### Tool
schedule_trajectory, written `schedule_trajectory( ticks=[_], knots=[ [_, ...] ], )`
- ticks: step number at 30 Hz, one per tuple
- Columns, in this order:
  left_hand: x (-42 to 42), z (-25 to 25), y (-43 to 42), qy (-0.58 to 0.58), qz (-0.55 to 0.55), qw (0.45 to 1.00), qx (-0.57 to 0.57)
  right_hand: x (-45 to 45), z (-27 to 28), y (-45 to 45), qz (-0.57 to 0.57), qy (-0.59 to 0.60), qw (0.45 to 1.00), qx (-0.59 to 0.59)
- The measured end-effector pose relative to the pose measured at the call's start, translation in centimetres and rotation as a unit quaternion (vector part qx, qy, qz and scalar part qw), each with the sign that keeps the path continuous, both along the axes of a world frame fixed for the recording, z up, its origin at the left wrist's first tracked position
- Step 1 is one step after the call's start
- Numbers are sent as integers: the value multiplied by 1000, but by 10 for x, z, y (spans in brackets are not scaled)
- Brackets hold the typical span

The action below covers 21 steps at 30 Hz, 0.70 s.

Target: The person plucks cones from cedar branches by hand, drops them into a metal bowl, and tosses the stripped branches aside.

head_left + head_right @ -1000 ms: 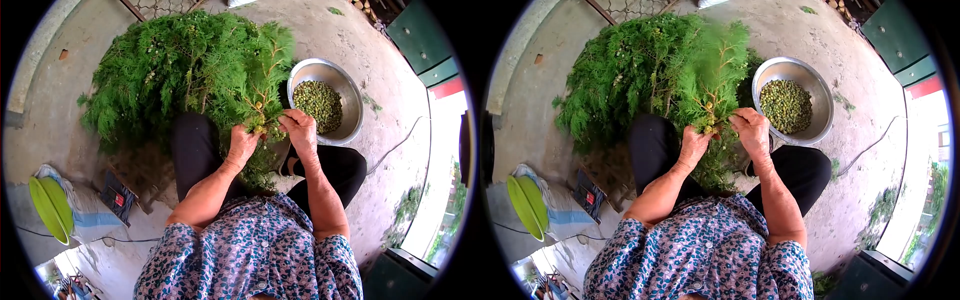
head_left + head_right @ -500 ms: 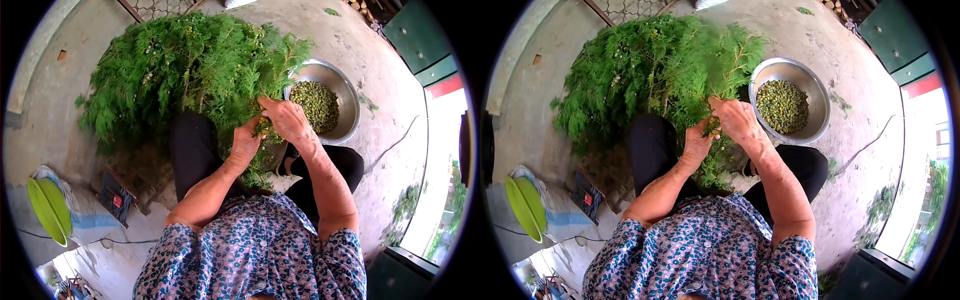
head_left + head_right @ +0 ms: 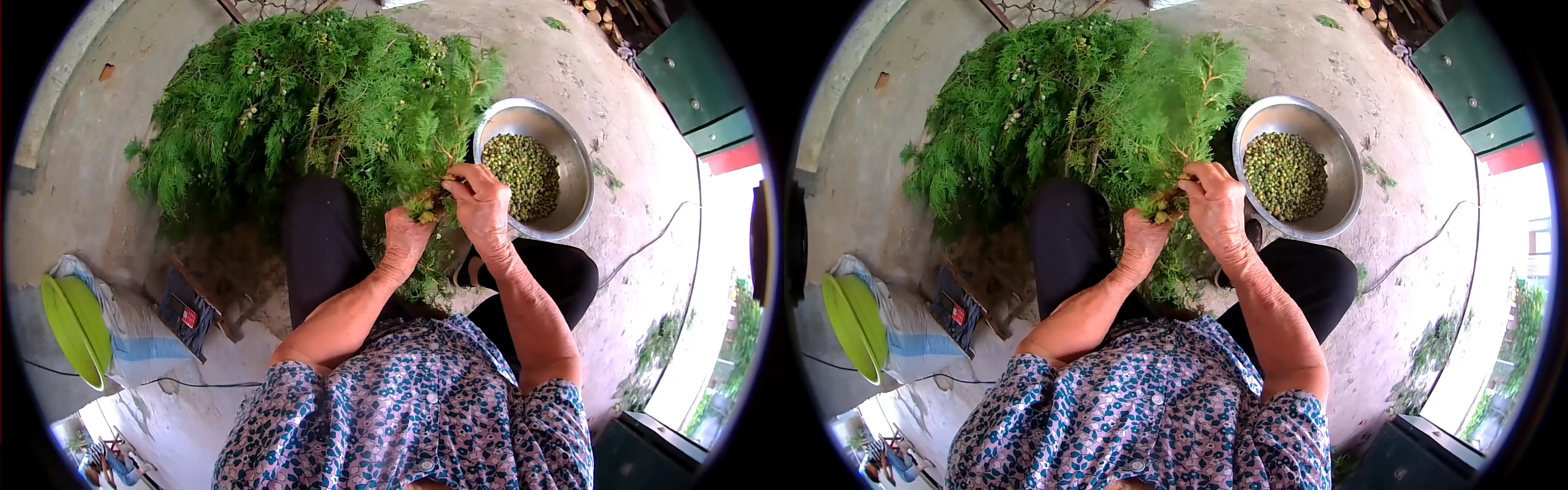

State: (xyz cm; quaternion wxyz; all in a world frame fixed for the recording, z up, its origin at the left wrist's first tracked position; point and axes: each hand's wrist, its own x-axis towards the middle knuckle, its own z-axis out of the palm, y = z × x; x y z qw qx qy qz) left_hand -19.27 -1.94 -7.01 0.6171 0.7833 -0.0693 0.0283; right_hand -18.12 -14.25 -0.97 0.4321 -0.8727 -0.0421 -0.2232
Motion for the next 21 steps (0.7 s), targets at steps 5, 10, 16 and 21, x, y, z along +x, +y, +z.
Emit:
schedule_trajectory(
  ticks=[5,10,16,21],
  knots=[
    [1,-38,0,48,-2,984,-169,12,13,-21,-35,86,907,412],
    [-1,-6,0,-93,31,990,104,6,23,-27,25,125,755,643],
    [0,-5,3,-230,-5,939,256,-3,32,-18,107,128,976,138],
    [2,-6,1,-298,-23,909,289,-3,15,-15,169,83,982,-7]
  ],
)
